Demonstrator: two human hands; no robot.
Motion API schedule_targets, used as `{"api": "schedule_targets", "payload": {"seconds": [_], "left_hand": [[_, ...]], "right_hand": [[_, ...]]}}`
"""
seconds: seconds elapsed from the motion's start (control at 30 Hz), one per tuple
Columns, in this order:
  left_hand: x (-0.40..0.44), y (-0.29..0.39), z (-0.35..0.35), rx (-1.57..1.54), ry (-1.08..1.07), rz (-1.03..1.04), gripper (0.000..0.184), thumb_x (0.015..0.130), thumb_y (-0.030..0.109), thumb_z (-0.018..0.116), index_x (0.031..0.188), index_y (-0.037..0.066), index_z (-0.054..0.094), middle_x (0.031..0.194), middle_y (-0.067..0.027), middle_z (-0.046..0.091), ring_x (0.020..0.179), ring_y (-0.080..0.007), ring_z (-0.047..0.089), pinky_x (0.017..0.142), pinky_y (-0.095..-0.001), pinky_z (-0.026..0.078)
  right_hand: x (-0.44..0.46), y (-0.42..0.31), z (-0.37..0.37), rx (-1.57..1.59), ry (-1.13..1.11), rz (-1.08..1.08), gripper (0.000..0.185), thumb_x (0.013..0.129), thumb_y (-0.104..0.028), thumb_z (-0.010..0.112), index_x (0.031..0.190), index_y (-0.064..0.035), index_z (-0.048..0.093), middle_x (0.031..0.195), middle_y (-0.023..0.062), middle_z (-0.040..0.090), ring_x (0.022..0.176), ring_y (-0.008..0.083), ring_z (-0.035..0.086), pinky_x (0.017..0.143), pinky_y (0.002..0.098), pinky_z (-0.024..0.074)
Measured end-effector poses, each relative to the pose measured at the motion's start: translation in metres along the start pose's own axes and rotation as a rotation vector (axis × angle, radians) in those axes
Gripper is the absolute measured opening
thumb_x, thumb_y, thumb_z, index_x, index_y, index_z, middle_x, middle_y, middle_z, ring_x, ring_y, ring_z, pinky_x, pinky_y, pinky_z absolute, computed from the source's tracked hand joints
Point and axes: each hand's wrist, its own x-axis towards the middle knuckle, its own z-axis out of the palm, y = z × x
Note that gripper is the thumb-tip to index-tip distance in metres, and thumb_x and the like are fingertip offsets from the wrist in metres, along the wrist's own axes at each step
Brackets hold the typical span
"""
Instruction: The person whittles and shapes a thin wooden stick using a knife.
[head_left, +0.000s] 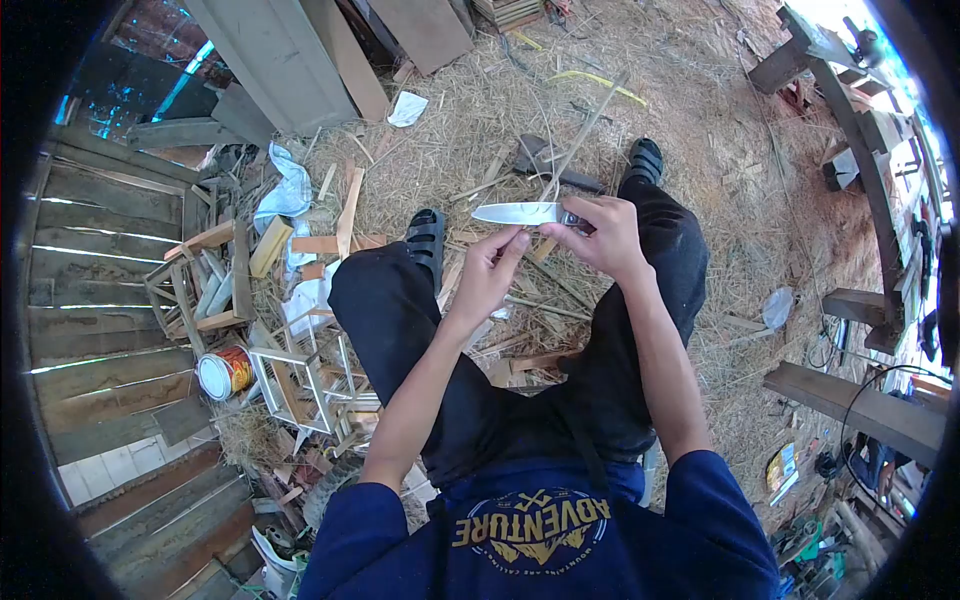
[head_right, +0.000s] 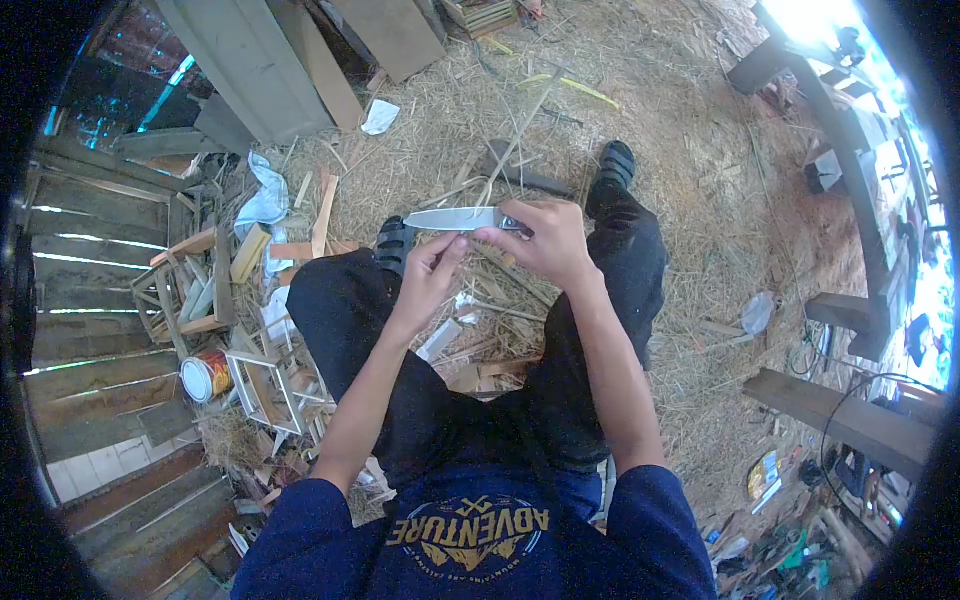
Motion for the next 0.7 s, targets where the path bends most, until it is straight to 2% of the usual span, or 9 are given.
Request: {"api": "schedule_targets", "payload": {"seconds": [0.17,0.23,0.3,0.37,0.43,0.5,0.6,0.7], "left_hand": [[0.002,-0.003,0.003,0.039,0.054,0.182,0.037,0.105,0.026,0.059,0.132,0.002,0.065,0.078,0.0079,0.056,0.063,-0.0005,0.039,0.054,-0.0218,0.031],[0.002,0.002,0.006,-0.017,0.049,0.118,0.036,0.106,0.026,0.058,0.132,0.003,0.065,0.077,0.0081,0.055,0.061,0.0004,0.038,0.053,-0.0212,0.03],[-0.003,0.012,0.002,-0.094,0.028,-0.055,0.035,0.106,0.026,0.058,0.131,0.003,0.066,0.073,0.0088,0.052,0.057,0.0015,0.038,0.05,-0.0206,0.028],[-0.008,0.018,-0.005,-0.225,-0.009,-0.115,0.033,0.106,0.027,0.057,0.129,0.004,0.065,0.068,0.0097,0.047,0.053,0.0021,0.035,0.047,-0.0205,0.025],[-0.012,0.018,-0.014,-0.292,-0.038,-0.171,0.032,0.106,0.028,0.056,0.128,0.004,0.064,0.064,0.0105,0.041,0.051,0.0024,0.032,0.046,-0.0207,0.022],[-0.013,0.013,-0.022,-0.293,-0.055,-0.219,0.032,0.107,0.029,0.056,0.125,0.005,0.063,0.061,0.0111,0.035,0.049,0.0023,0.03,0.044,-0.0209,0.02],[-0.013,0.011,-0.029,-0.187,-0.076,-0.225,0.037,0.109,0.032,0.048,0.13,0.004,0.059,0.06,0.0106,0.028,0.047,0.0,0.025,0.043,-0.0203,0.02],[-0.01,0.012,-0.034,-0.303,-0.176,-0.295,0.04,0.111,0.034,0.043,0.134,0.004,0.056,0.065,0.0082,0.032,0.049,-0.0004,0.026,0.044,-0.0202,0.022]], "right_hand": [[0.004,-0.003,-0.005,-0.038,0.032,-0.008,0.041,0.077,-0.046,0.083,0.08,-0.0064,0.073,0.06,0.0086,0.062,0.053,0.0249,0.063,0.052,0.0346,0.0482],[0.004,0.0,-0.008,-0.073,0.065,-0.025,0.04,0.076,-0.044,0.084,0.082,-0.0065,0.074,0.062,0.0089,0.064,0.052,0.0238,0.063,0.053,0.0331,0.0482],[0.004,0.007,-0.009,-0.09,0.137,-0.055,0.037,0.076,-0.042,0.085,0.083,-0.0074,0.075,0.063,0.0088,0.065,0.053,0.0225,0.063,0.054,0.0323,0.0484],[0.006,0.012,-0.017,-0.109,0.2,0.126,0.031,0.077,-0.041,0.084,0.081,-0.0117,0.075,0.058,0.0076,0.063,0.052,0.0244,0.064,0.051,0.0344,0.0483],[0.009,0.028,-0.025,-0.236,0.253,0.264,0.031,0.081,-0.041,0.083,0.084,-0.0104,0.076,0.057,0.0086,0.061,0.051,0.0235,0.063,0.051,0.0354,0.0478],[0.011,0.033,-0.025,-0.338,0.217,0.234,0.034,0.083,-0.043,0.081,0.085,-0.0094,0.075,0.056,0.0087,0.06,0.051,0.023,0.063,0.051,0.0352,0.0478],[0.002,0.027,-0.016,-0.236,0.154,0.302,0.038,0.083,-0.046,0.08,0.085,-0.0081,0.074,0.056,0.0086,0.06,0.051,0.0231,0.063,0.052,0.0348,0.0477],[-0.003,0.021,-0.016,-0.186,0.129,0.289,0.04,0.083,-0.046,0.08,0.085,-0.0071,0.074,0.056,0.0086,0.06,0.051,0.0229,0.063,0.052,0.0349,0.0476]]}}
